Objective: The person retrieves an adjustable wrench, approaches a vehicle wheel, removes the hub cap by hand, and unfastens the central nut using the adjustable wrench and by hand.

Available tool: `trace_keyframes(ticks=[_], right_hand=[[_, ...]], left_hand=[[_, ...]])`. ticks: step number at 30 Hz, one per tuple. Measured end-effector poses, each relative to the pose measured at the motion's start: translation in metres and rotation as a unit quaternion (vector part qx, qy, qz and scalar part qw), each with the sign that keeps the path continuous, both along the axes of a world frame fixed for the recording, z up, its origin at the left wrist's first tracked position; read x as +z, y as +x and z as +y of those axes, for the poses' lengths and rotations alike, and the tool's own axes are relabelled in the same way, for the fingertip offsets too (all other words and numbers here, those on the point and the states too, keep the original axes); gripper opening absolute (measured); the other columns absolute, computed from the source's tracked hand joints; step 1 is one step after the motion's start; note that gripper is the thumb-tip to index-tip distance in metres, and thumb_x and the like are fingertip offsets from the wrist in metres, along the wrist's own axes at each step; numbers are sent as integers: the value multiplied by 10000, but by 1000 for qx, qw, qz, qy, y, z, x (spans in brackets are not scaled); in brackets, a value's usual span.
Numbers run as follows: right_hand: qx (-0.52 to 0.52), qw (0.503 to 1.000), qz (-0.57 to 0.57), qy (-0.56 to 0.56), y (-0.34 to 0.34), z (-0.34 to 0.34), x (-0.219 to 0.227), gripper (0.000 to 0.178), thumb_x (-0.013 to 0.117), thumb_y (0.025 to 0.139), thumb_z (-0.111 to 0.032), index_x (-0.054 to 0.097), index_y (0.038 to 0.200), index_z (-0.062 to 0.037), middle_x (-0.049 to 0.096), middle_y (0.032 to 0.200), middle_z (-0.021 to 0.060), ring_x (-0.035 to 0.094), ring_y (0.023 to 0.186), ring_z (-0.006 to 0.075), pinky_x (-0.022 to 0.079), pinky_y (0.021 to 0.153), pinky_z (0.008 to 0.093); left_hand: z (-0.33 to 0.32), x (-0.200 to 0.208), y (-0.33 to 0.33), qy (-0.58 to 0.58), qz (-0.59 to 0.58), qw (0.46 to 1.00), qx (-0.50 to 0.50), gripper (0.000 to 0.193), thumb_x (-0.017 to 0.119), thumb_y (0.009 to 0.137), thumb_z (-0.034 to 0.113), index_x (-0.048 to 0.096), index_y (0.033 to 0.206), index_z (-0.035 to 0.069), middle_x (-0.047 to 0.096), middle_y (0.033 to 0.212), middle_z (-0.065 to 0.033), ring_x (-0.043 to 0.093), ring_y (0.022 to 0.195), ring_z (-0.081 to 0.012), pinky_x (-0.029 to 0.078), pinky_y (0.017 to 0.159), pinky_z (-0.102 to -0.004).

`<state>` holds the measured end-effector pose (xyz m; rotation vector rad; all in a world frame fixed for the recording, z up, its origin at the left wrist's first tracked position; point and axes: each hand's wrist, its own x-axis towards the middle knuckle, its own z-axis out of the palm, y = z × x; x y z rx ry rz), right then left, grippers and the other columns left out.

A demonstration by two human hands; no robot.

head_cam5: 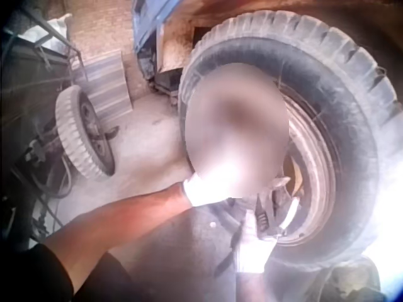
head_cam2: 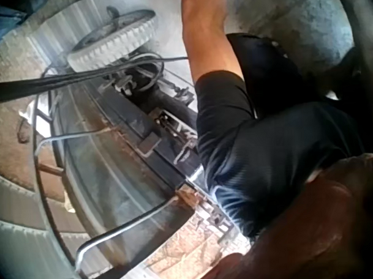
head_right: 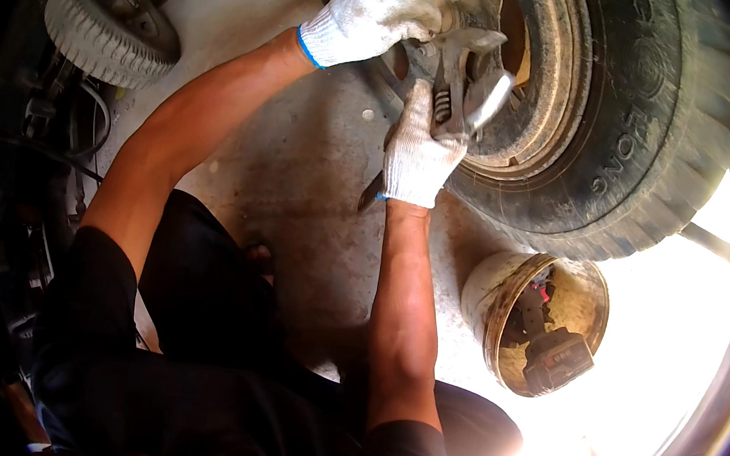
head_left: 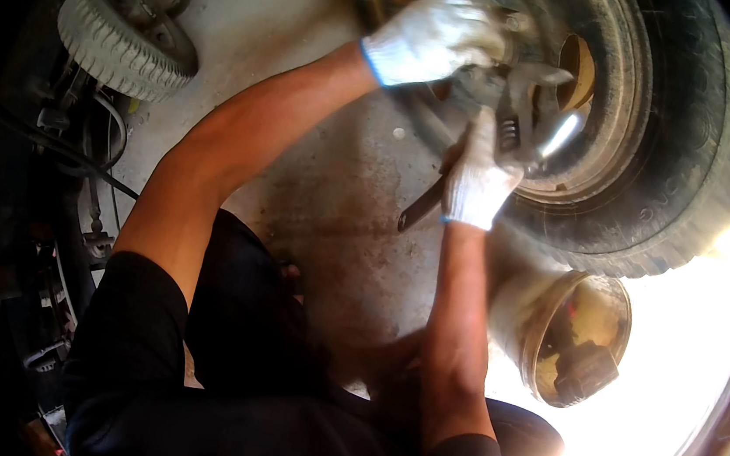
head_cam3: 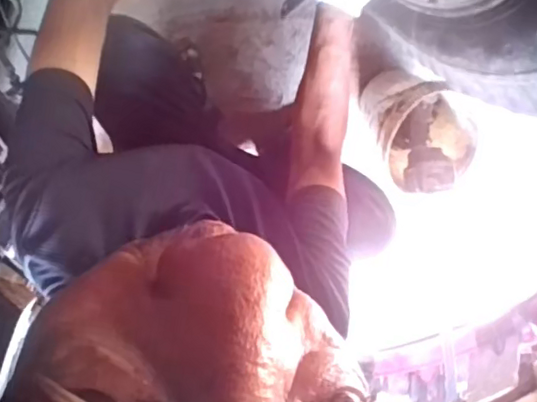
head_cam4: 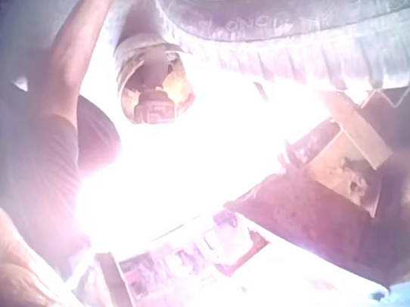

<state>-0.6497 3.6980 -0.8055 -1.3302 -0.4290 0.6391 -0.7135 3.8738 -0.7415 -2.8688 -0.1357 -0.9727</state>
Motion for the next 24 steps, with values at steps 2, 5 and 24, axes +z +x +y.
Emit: trace_keyframes(ticks=[2,5,24], right_hand=[[-12,1000,6,25,-4,-2,5,428,719,938,-165,565,1274,50,703,1028,123,608,696,170,522,684,336],[33,996,-56,-65,0,4,-8,539,710,937,-128,445,1375,39,699,1013,127,602,658,184,520,659,347],[-63,995,-74,9,-22,-4,-80,355,747,909,-178,664,1110,103,726,1018,130,650,829,141,524,785,315]], left_hand=[[2,-3,1,-15,-4,1000,-5,202,671,910,270,721,1066,152,704,1104,-38,646,1028,-229,528,930,-376],[6,-4,5,-12,-10,1000,-12,196,670,913,259,720,1065,146,705,1109,-44,649,1022,-230,535,918,-377],[35,0,-19,-645,-207,735,24,239,709,917,154,691,1092,-6,737,944,-86,694,861,-165,560,794,-281]])
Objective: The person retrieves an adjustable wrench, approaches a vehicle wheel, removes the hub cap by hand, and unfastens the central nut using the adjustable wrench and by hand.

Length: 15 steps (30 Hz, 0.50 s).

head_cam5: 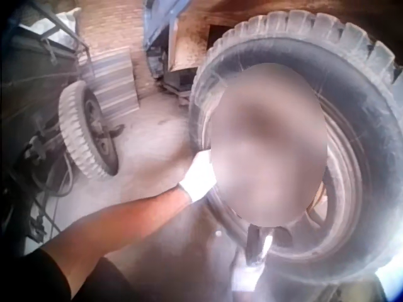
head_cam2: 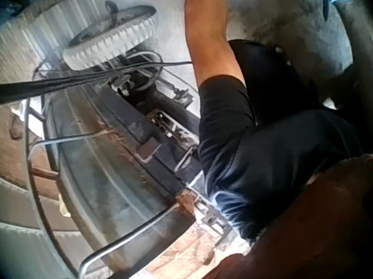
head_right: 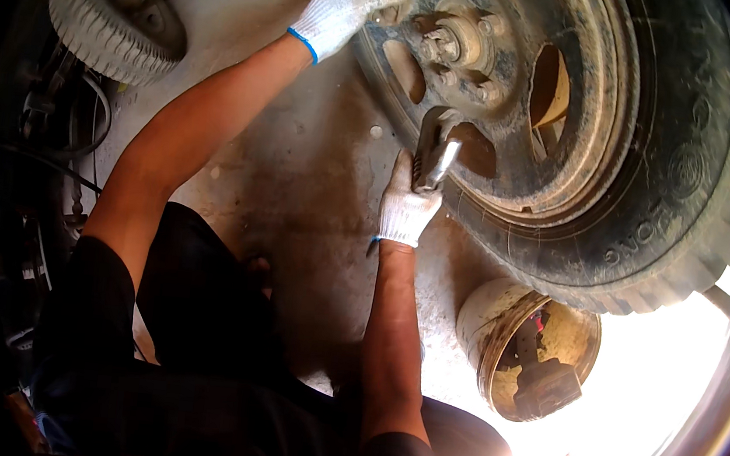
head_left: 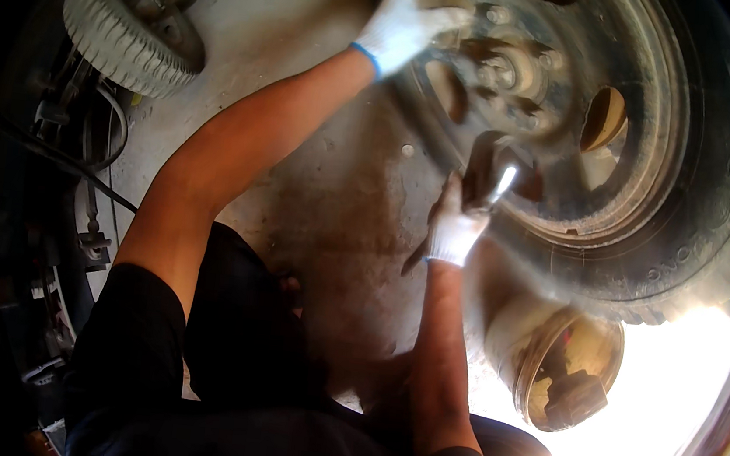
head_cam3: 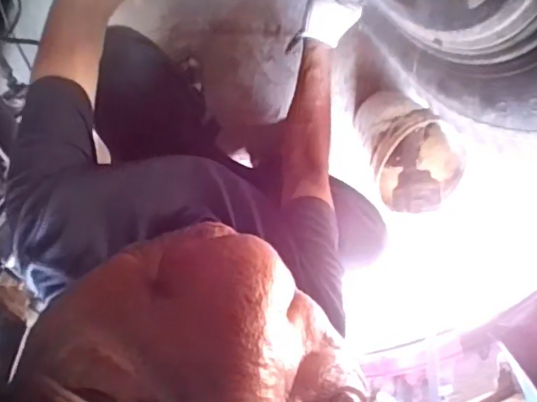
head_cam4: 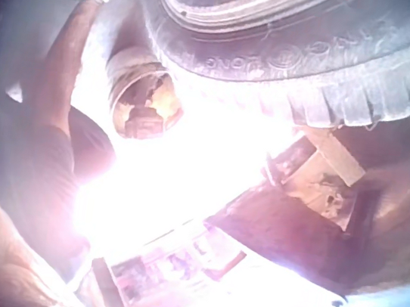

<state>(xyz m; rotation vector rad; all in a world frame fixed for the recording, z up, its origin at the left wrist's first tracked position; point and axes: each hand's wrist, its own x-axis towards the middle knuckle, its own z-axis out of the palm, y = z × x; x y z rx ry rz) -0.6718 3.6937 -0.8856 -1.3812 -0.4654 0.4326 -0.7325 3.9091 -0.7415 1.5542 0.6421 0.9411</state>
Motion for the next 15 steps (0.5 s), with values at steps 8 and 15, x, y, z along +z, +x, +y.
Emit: trace_keyframes(ticks=[8,15], right_hand=[[194,931,-41,-306,-29,-41,-149,463,712,892,-423,714,920,39,688,720,151,676,673,242,513,640,402],[252,855,-11,-454,-64,-34,-140,491,678,866,-460,717,911,27,690,697,165,695,681,264,515,646,424]], left_hand=[[-6,-26,0,-128,-96,987,-6,240,715,943,158,693,1119,-2,721,924,-84,642,725,-112,517,627,-242],[-4,-21,-7,-71,-84,994,3,203,728,919,102,714,1078,-23,738,981,-88,702,868,-143,588,783,-268]])
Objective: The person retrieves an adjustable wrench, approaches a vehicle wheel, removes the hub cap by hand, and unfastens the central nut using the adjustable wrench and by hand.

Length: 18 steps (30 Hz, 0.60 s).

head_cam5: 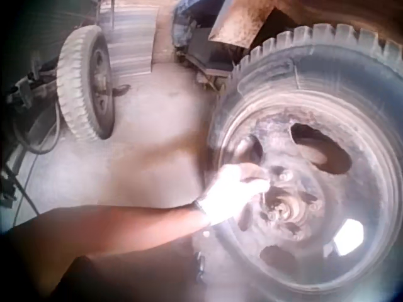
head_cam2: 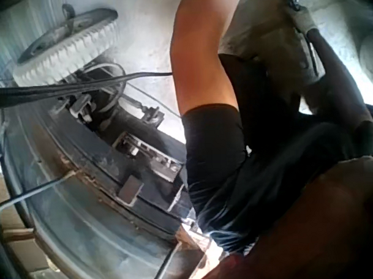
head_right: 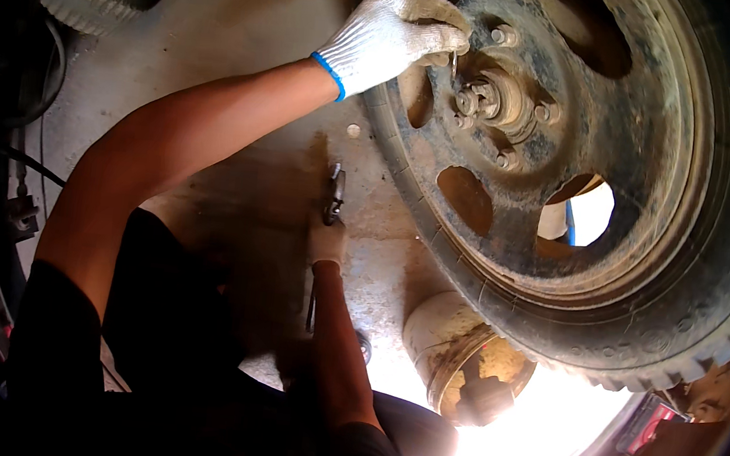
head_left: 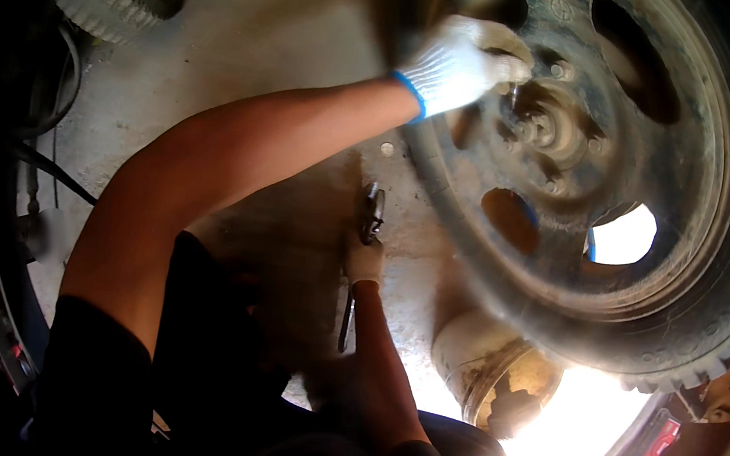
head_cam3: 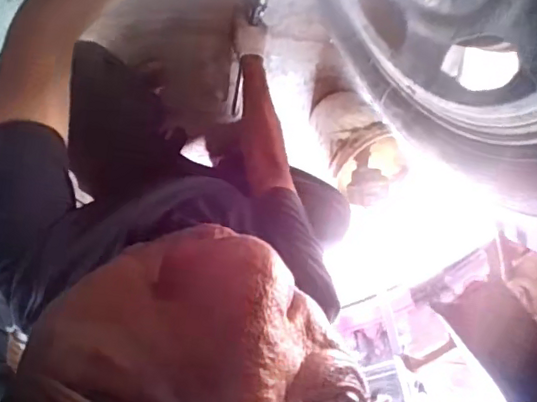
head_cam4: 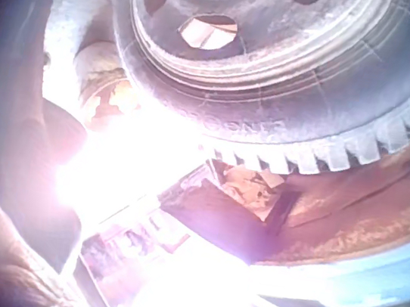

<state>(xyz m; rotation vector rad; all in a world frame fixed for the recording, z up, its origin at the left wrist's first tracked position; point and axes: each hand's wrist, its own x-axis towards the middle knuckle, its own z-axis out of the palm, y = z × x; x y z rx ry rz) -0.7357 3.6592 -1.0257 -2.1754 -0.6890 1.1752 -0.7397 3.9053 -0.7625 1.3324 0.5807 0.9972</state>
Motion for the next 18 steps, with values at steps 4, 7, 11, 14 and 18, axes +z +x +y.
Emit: trace_keyframes(ticks=[4,7,11,14,18], right_hand=[[36,996,-82,-24,8,18,12,474,652,862,-436,710,968,23,702,882,275,693,892,424,507,786,491],[61,993,-78,-57,20,30,20,524,634,859,-449,692,1098,13,676,1059,310,629,1079,465,487,910,525],[75,988,-99,-91,27,37,12,529,635,861,-456,692,1115,5,677,1080,302,627,1089,464,490,922,522],[72,986,-108,-102,28,35,3,523,643,865,-451,694,1118,3,679,1089,297,625,1091,465,494,927,517],[72,983,-154,-68,28,29,-7,513,656,875,-456,706,1070,15,685,1025,297,650,1040,454,506,875,506]], left_hand=[[-4,2,-2,73,-11,997,38,142,733,904,82,740,1013,-9,741,942,-81,697,848,-122,586,783,-261],[-4,4,-5,59,-29,997,32,133,717,915,73,738,1018,-8,741,938,-80,700,848,-124,585,791,-262],[5,-5,-8,-2,-70,998,6,131,717,914,69,738,1020,-4,741,948,-79,704,860,-127,586,800,-259],[9,-13,-5,-68,-126,990,-13,127,716,912,62,737,1018,-5,739,951,-80,702,853,-123,587,786,-251],[4,-14,-3,-91,-107,990,-17,122,716,914,60,734,1012,-9,736,919,-99,704,827,-130,598,759,-247]])
